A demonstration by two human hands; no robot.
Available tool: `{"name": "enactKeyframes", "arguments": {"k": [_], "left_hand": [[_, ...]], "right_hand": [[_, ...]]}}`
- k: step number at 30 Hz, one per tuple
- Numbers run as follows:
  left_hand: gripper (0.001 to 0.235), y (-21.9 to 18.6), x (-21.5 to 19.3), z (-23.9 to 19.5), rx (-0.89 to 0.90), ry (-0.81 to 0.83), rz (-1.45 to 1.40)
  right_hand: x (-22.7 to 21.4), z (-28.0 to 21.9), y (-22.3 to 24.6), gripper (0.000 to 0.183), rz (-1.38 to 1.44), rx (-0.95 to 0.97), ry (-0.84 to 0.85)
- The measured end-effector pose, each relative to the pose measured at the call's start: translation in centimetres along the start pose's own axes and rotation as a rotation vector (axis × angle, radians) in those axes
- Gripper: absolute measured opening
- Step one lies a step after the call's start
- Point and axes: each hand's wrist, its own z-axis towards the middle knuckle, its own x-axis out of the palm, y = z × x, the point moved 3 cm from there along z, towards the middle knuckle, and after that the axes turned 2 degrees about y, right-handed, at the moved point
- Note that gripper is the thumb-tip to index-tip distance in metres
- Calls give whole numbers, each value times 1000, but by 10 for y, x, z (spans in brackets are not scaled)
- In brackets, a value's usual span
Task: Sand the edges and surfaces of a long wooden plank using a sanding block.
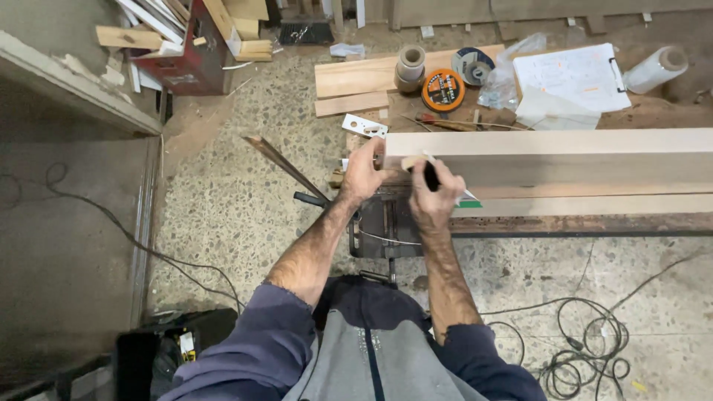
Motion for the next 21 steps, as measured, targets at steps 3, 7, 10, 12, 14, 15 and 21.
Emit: {"name": "enactKeyframes", "arguments": {"k": [3, 7, 10, 12, 14, 15, 21], "left_hand": [[59, -1, 0, -2, 28, -19, 34], [57, 21, 6, -4, -18, 25, -21], [41, 38, 10, -2, 169, 26, -125], [55, -3, -3, -2, -148, 20, 9], [54, -3, -3, -2, -81, 8, 3], [53, -5, -2, -2, -5, 0, -4], [49, 6, -3, -5, 396, -105, 150]], "right_hand": [[-13, -8, -1, 43, -27, 80, -5], [-5, 39, 42, 40, 149, 21, -56], [18, 50, 43, 33, 279, 141, 477], [10, 34, 33, 41, 123, -33, 42], [-3, 15, 6, 43, 40, -5, 29], [-11, 5, -9, 46, -52, 25, 12], [6, 39, 50, 36, 129, 4, 73]]}}
